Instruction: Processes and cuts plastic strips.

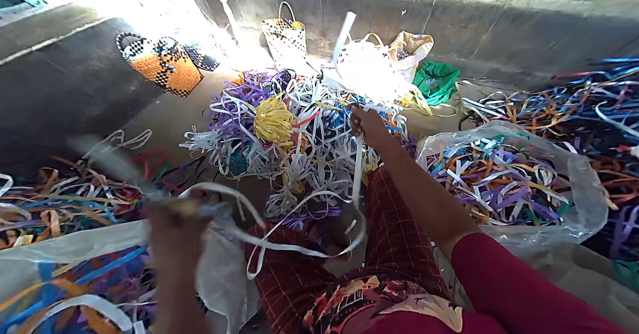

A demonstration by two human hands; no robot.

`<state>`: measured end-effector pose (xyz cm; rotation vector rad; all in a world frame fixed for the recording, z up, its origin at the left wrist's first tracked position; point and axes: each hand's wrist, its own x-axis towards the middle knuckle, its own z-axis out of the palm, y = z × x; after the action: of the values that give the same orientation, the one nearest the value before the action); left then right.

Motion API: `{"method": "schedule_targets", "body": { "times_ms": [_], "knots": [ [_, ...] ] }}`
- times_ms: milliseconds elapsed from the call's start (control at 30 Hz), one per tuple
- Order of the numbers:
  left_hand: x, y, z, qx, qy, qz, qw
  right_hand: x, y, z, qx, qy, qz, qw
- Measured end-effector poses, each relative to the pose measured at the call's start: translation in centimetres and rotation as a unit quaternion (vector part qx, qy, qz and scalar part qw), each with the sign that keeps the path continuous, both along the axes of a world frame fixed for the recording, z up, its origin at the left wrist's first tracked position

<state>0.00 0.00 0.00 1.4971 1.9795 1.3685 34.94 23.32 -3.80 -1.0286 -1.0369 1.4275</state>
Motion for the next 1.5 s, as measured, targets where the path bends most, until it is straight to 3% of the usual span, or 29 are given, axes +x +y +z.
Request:
{"method": "schedule_targets", "body": {
  "times_ms": [100,200,300,433,567,667,733,800,933,967,1033,1200,1367,1500],
  "knots": [
    [7.2,5.8,-1.3,-0.106,0.067,-0.079,0.989,-2.4,-2.7,-0.3,0.024,-0.07,0.021,0.997],
    [12.8,9.0,-3.5,-0.102,-0.097,-0.148,0.979,-3.8,-5.5,-1.3,0.084,-0.219,0.029,0.972],
    [15.8,10.5,-4.8,-0.077,-0.218,-0.139,0.963,-4.9,-8.0,-2.7,0.167,-0.319,0.064,0.931],
    [15.4,10.7,-7.1,-0.065,-0.267,-0.105,0.956,-5.2,-9.9,-5.4,0.229,-0.385,0.092,0.889],
    [14.1,10.0,-8.1,-0.114,-0.291,-0.11,0.944,-5.6,-10.6,-7.9,0.27,-0.371,0.116,0.881],
    [13.7,9.3,-8.4,-0.102,-0.316,-0.111,0.937,-5.9,-10.5,-8.9,0.252,-0.363,0.156,0.883],
    [13.0,9.0,-8.7,-0.089,-0.322,-0.1,0.937,-4.8,-10.5,-8.6,0.17,-0.398,0.242,0.868],
    [12.0,8.6,-8.9,-0.078,-0.325,-0.084,0.939,-3.1,-10.8,-8.5,0.085,-0.458,0.327,0.822],
    [10.6,7.8,-9.7,-0.067,-0.31,-0.075,0.945,-0.3,-12.5,-5.2,0.011,-0.59,0.473,0.654],
    [10.6,7.5,-9.8,-0.07,-0.31,-0.081,0.945,0.0,-12.7,-3.9,0.009,-0.589,0.484,0.647],
    [11.2,7.1,-10.0,-0.078,-0.299,-0.1,0.946,0.8,-13.1,-1.3,0.025,-0.571,0.475,0.67],
    [12.4,6.4,-10.9,-0.08,-0.223,-0.125,0.963,3.6,-13.9,2.7,0.023,-0.619,0.359,0.698],
    [11.1,5.7,-11.6,-0.102,-0.137,-0.109,0.979,6.7,-12.6,0.9,0.035,-0.684,0.347,0.641],
    [10.3,5.0,-11.9,-0.096,-0.101,-0.098,0.985,8.0,-12.2,1.5,-0.008,-0.685,0.436,0.583]
  ]
}}
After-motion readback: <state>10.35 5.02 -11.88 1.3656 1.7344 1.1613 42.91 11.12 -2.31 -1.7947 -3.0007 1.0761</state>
